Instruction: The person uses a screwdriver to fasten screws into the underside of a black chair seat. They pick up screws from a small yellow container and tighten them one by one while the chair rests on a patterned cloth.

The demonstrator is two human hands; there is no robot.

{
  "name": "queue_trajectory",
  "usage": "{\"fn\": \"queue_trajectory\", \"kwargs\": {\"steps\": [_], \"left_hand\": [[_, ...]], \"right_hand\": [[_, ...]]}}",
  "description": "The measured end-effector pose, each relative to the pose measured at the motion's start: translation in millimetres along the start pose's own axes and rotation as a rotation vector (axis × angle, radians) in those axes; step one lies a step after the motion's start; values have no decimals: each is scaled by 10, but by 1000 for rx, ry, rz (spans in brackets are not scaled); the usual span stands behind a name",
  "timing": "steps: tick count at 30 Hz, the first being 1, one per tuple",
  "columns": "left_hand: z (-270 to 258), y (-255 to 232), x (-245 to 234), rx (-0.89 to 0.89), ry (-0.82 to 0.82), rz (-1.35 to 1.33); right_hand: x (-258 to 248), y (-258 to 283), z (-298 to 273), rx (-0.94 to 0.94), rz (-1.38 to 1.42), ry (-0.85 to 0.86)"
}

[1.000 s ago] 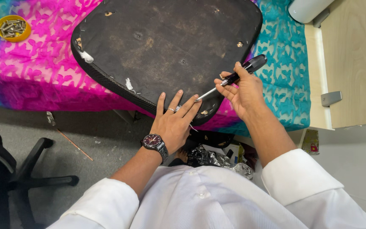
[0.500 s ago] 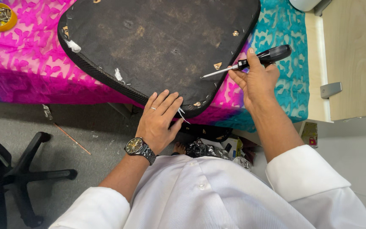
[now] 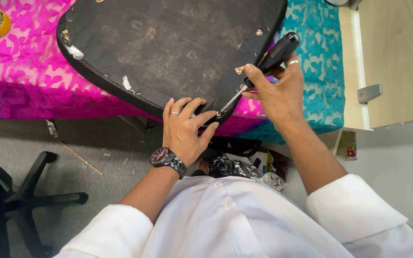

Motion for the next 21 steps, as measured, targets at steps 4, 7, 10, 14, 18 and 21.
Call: {"fn": "queue_trajectory", "kwargs": {"steps": [4, 7, 10, 14, 18, 21], "left_hand": [[51, -4, 29, -50, -62, -38], [83, -13, 42, -101, -54, -62], [136, 10, 77, -144, -40, -69], [222, 32, 166, -101, -18, -103], [267, 93, 204, -28, -1, -136], [269, 126, 209, -16, 0, -155]], "right_hand": [[44, 35, -85, -61, -70, 8], [109, 71, -195, -216, -209, 13], [197, 78, -368, -350, -408, -16], [303, 58, -475, -326, -418, -17], [296, 96, -488, -579, -365, -10], [294, 127, -488, -769, -452, -97]]}}
Point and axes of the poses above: each hand's wrist, its own z-axis towards the middle knuckle, its own x-axis out of the palm, y = z × x, the point moved 2 cm from there along z, towards the middle knuckle, and after that the axes turned 9 degrees about x, right-handed, at the moved point
